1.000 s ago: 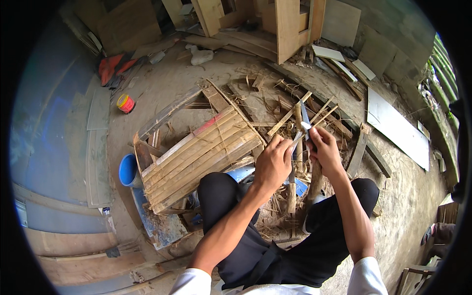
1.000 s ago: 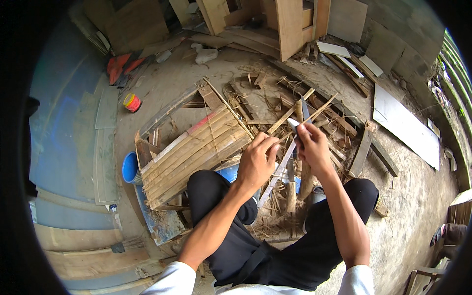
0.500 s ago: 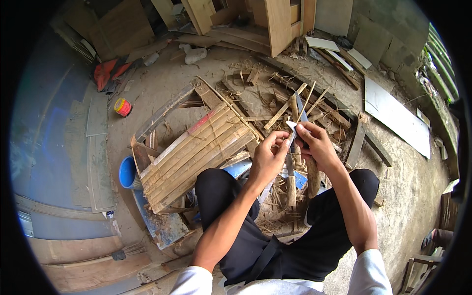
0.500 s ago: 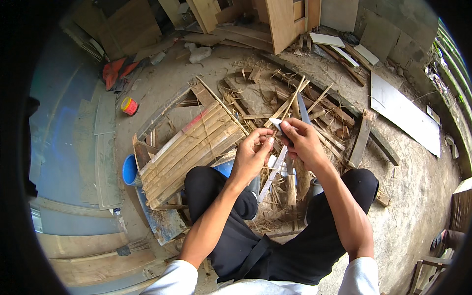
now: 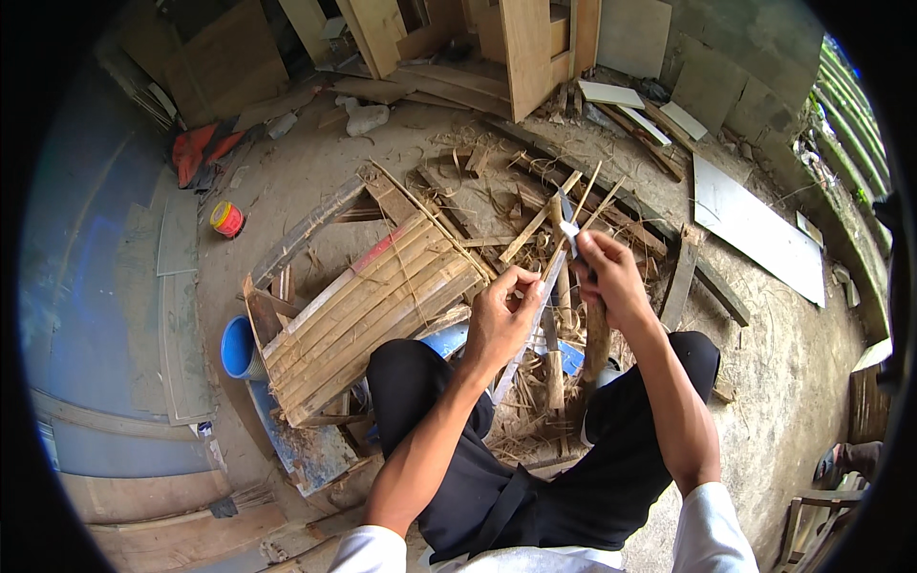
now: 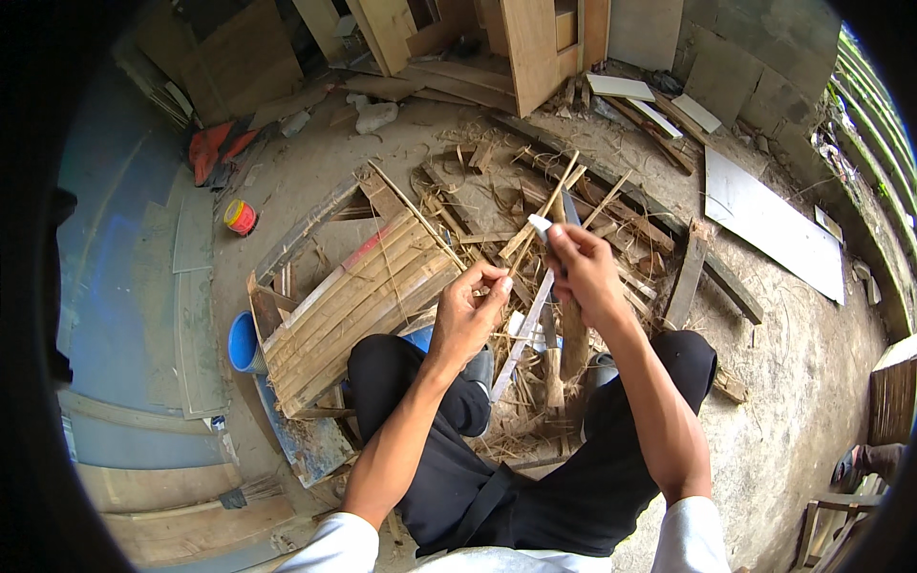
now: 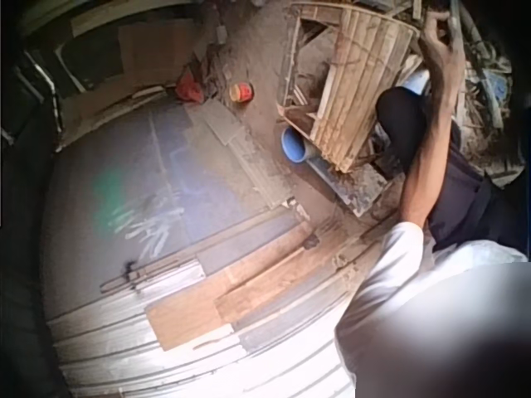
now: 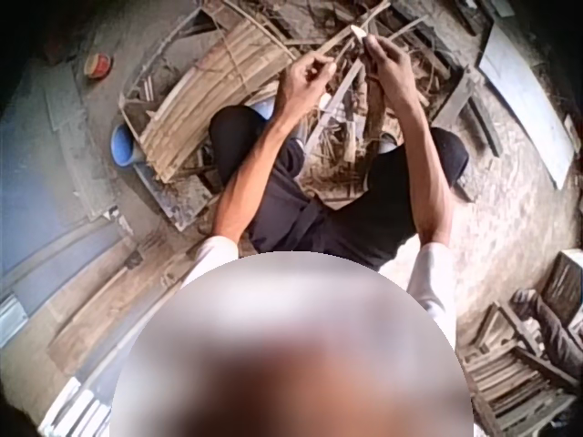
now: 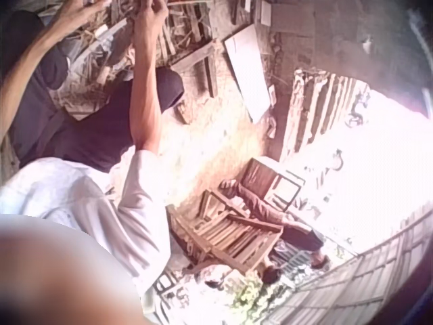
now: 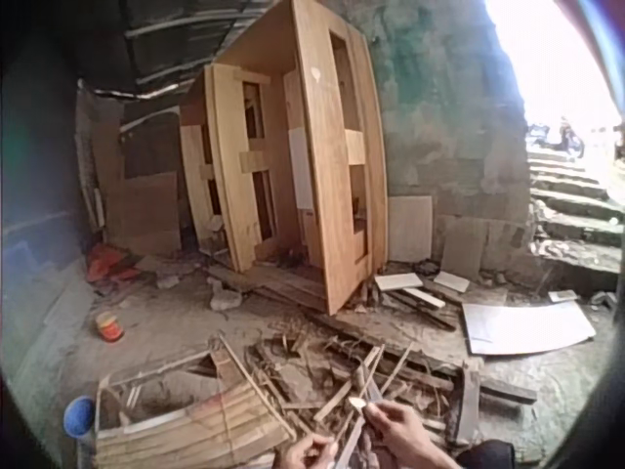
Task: The person sits on the floor and uses a knife to shave thin strips from a bamboo stick. The person holds the bamboo with the left hand and draws the knife along it with the right hand, producing fine shavings that fall to the floor.
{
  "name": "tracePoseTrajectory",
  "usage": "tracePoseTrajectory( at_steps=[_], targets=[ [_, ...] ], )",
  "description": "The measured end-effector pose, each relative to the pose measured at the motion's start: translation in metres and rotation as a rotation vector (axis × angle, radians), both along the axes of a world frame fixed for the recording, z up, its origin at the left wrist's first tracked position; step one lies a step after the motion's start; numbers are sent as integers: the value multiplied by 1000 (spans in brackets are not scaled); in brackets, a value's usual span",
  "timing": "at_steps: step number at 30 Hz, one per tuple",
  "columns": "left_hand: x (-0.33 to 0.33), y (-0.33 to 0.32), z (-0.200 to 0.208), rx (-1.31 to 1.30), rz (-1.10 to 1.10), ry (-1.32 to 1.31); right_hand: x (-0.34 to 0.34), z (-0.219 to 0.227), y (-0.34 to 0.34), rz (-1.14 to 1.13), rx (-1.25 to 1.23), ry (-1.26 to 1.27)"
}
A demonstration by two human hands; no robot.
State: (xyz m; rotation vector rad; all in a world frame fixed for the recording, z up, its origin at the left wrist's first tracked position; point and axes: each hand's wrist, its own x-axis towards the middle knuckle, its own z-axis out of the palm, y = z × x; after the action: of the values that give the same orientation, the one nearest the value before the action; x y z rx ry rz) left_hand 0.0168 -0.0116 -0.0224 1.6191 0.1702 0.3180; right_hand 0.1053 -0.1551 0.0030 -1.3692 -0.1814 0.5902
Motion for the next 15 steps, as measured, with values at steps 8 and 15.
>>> tracePoseTrajectory(
  at_steps=[8, 15],
  targets=[
    [-7, -1, 4, 87, -1, 120, 8, 10, -4, -14, -12, 0],
    [-5, -1, 2, 143, 7, 7, 12, 12, -9, 284, -274, -53]
  ],
)
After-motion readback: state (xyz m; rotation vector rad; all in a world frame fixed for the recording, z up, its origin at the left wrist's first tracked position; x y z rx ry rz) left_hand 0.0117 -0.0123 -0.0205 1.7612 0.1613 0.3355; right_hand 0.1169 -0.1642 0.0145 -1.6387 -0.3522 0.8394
